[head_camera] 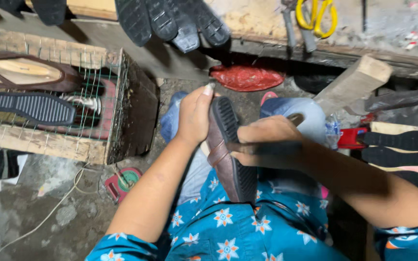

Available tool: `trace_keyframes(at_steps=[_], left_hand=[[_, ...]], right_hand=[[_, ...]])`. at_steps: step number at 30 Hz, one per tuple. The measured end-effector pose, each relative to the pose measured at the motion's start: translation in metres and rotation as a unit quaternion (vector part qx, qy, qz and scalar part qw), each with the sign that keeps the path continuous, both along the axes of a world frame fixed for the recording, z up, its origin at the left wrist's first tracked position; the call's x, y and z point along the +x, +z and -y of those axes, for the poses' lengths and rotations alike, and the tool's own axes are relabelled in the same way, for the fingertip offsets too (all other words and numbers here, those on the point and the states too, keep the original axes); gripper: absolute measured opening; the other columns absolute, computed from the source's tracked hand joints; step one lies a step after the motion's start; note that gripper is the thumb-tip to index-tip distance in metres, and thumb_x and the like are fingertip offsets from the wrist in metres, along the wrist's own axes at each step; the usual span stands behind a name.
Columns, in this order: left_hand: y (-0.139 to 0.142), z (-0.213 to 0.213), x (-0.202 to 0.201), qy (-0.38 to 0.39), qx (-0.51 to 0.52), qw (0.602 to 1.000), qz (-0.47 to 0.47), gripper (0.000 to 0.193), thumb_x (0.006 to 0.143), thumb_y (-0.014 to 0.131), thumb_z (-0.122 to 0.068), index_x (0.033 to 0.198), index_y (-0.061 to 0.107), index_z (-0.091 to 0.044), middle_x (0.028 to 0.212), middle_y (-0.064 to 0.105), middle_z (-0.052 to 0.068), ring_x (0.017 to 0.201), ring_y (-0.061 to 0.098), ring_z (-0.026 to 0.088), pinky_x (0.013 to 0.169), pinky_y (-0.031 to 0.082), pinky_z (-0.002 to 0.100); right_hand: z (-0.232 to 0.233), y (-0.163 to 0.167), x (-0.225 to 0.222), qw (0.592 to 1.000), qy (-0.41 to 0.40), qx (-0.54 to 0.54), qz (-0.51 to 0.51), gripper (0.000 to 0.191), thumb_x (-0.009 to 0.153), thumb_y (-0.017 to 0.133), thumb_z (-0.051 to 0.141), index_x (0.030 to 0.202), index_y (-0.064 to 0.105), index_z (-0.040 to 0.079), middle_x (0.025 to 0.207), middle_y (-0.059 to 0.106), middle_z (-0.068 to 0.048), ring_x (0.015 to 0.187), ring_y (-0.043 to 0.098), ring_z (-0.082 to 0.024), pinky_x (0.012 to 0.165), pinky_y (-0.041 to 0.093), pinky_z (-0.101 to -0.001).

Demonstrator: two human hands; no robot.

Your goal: The person uses a curved metal tool to press and shape the sole and upper of a brown shoe held on their lap. They repeatedly run the tool along the edges and surface of the shoe, rotating it to access different areas.

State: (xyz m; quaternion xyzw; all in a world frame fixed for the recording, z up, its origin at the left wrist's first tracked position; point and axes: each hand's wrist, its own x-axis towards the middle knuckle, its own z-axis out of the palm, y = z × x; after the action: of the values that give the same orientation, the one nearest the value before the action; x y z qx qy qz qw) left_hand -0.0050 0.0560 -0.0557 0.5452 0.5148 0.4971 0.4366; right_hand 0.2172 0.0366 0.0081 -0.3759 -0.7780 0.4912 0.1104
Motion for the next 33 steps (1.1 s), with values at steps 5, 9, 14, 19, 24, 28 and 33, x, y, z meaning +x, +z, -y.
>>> trace_keyframes(at_steps=[5, 9, 14, 19, 24, 28, 33], left_hand=[[-0.002, 0.0, -0.007, -0.016, 0.015, 0.998, 0.066, 0.051, 0.105, 0.038, -0.036, 0.093, 0.069, 0.002, 0.085, 0.071, 0.01, 0.08, 0.064, 0.017, 0.077, 0.052, 0.033], [-0.004, 0.004, -0.007, -0.022, 0.009, 0.996, 0.083, 0.052, 0.106, 0.037, -0.037, 0.093, 0.069, 0.002, 0.086, 0.071, 0.01, 0.081, 0.064, 0.017, 0.077, 0.052, 0.033], [-0.004, 0.002, -0.004, -0.019, 0.019, 0.997, 0.079, 0.053, 0.107, 0.037, -0.038, 0.092, 0.069, 0.002, 0.085, 0.072, 0.01, 0.081, 0.065, 0.017, 0.077, 0.052, 0.033], [-0.005, 0.001, -0.003, -0.009, 0.016, 0.998, 0.055, 0.052, 0.107, 0.037, -0.037, 0.09, 0.069, 0.001, 0.083, 0.072, 0.011, 0.078, 0.067, 0.02, 0.077, 0.053, 0.034], [0.0, -0.004, 0.001, 0.027, 0.02, 0.999, -0.035, 0.049, 0.106, 0.04, -0.035, 0.09, 0.068, 0.001, 0.083, 0.071, 0.013, 0.078, 0.067, 0.024, 0.075, 0.052, 0.036], [0.006, -0.005, -0.002, 0.01, 0.008, 1.0, -0.022, 0.048, 0.105, 0.039, -0.034, 0.089, 0.068, 0.0, 0.081, 0.071, 0.013, 0.077, 0.067, 0.024, 0.074, 0.052, 0.037], [-0.001, -0.001, -0.004, 0.001, 0.0, 1.0, 0.013, 0.047, 0.105, 0.038, -0.034, 0.091, 0.067, 0.0, 0.083, 0.071, 0.013, 0.078, 0.066, 0.023, 0.075, 0.052, 0.036]], right_hand=[[0.004, -0.023, 0.007, 0.992, -0.089, -0.079, -0.032, 0.026, 0.077, 0.084, 0.022, 0.074, 0.062, 0.01, 0.069, 0.066, 0.001, 0.065, 0.061, -0.007, 0.054, 0.05, -0.0294], [0.0, -0.042, 0.011, 0.98, -0.111, -0.085, -0.139, 0.025, 0.082, 0.084, 0.021, 0.075, 0.062, 0.01, 0.071, 0.064, 0.002, 0.066, 0.056, -0.004, 0.056, 0.046, -0.0264], [-0.015, -0.04, 0.002, 0.988, -0.077, -0.112, -0.078, 0.029, 0.08, 0.086, 0.019, 0.071, 0.06, 0.01, 0.066, 0.062, 0.002, 0.062, 0.052, -0.004, 0.053, 0.044, -0.0262], [-0.031, -0.006, -0.01, 0.999, 0.027, -0.035, 0.0, 0.02, 0.078, 0.082, 0.021, 0.076, 0.064, 0.012, 0.068, 0.065, 0.002, 0.062, 0.06, -0.008, 0.055, 0.048, -0.0283], [-0.027, 0.009, -0.016, 0.993, 0.026, 0.07, 0.093, 0.025, 0.082, 0.08, 0.025, 0.073, 0.063, 0.01, 0.066, 0.061, -0.002, 0.06, 0.06, -0.015, 0.055, 0.047, -0.0327], [-0.018, -0.004, -0.004, 0.998, -0.019, 0.049, -0.022, 0.03, 0.081, 0.085, 0.022, 0.072, 0.06, 0.008, 0.064, 0.057, -0.002, 0.06, 0.054, -0.011, 0.053, 0.044, -0.0319], [-0.014, -0.026, 0.001, 0.984, -0.124, -0.03, -0.12, 0.028, 0.082, 0.084, 0.018, 0.07, 0.06, 0.008, 0.064, 0.062, 0.003, 0.059, 0.054, -0.004, 0.051, 0.044, -0.0277]])
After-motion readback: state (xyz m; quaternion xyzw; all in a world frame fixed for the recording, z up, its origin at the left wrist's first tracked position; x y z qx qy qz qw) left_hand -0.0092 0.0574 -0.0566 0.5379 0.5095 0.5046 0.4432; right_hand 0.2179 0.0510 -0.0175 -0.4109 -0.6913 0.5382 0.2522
